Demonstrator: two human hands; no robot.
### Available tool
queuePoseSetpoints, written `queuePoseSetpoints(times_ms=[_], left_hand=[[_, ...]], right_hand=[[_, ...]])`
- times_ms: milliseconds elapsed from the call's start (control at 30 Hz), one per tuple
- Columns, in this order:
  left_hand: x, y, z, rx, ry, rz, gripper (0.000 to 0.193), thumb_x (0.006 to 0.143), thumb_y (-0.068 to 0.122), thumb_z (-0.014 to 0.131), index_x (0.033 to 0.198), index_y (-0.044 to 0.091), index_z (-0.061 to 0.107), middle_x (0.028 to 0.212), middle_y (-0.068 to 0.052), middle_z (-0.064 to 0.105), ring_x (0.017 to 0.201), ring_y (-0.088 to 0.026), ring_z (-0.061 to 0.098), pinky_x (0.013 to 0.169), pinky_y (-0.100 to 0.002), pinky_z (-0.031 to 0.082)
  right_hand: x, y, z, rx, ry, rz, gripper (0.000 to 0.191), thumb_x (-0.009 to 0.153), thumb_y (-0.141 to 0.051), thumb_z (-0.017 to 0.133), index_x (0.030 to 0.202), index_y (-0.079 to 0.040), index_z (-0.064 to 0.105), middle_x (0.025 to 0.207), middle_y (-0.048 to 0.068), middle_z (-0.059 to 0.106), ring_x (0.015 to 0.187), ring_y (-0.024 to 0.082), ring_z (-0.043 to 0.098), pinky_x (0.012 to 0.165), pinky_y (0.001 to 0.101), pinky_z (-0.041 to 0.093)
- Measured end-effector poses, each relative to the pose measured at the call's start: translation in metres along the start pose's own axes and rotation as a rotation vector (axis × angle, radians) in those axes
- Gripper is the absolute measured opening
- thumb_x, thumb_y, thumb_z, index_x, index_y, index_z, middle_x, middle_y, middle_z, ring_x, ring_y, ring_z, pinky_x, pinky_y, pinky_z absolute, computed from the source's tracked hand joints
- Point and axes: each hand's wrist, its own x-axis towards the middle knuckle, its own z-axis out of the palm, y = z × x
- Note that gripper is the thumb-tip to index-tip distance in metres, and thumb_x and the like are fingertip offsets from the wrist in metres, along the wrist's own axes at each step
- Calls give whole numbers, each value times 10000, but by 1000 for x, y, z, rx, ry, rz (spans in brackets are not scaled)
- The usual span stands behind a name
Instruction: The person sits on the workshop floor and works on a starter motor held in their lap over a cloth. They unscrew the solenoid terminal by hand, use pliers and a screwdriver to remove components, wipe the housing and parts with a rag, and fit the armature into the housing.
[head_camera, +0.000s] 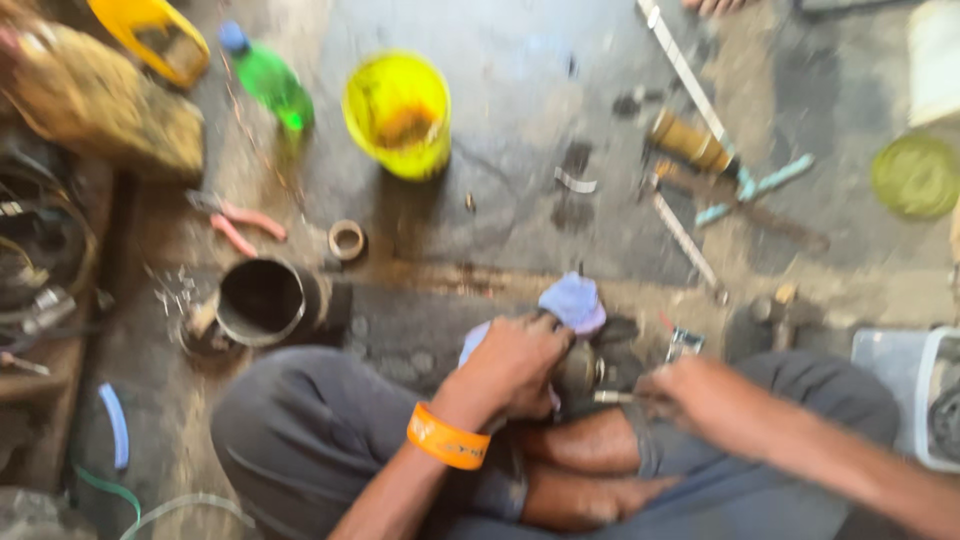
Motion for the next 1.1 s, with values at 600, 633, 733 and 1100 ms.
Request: queuePoseSetpoints(times_ms=[600, 633, 733, 1100], left_hand=[[30, -50, 40, 168, 19, 131, 301, 941, 197, 754, 1216, 107, 668, 1064, -177, 679, 911, -415, 700, 681, -551, 550], [30, -50, 40, 169, -8, 110, 290, 947, 205, 749, 1207, 104, 668, 1066, -182, 681, 901, -423, 698, 673, -556, 549], [25, -35, 31, 150, -112, -2, 546, 633, 275, 867, 1089, 64, 654, 942, -217, 676, 875, -459, 674, 706, -558, 550], [17, -10, 6, 90, -166, -53, 640, 589, 296, 884, 1123, 48, 635, 1073, -202, 660, 1025, -423, 653, 809, -535, 542]], right_hand=[[47, 32, -6, 190, 21, 115, 248, 979, -247, 625, 1079, -29, 690, 973, 140, 705, 969, 298, 697, 851, 417, 517], [46, 25, -9, 173, 22, 119, 238, 974, -244, 628, 1066, -32, 688, 964, 138, 705, 961, 296, 697, 846, 417, 518], [28, 12, -15, 88, 1, 47, 208, 961, -233, 638, 1026, -41, 683, 937, 133, 704, 938, 291, 696, 829, 418, 518], [12, 8, -19, 33, 14, -43, 171, 828, -141, 733, 999, -123, 734, 887, 75, 747, 878, 288, 724, 765, 402, 539]])
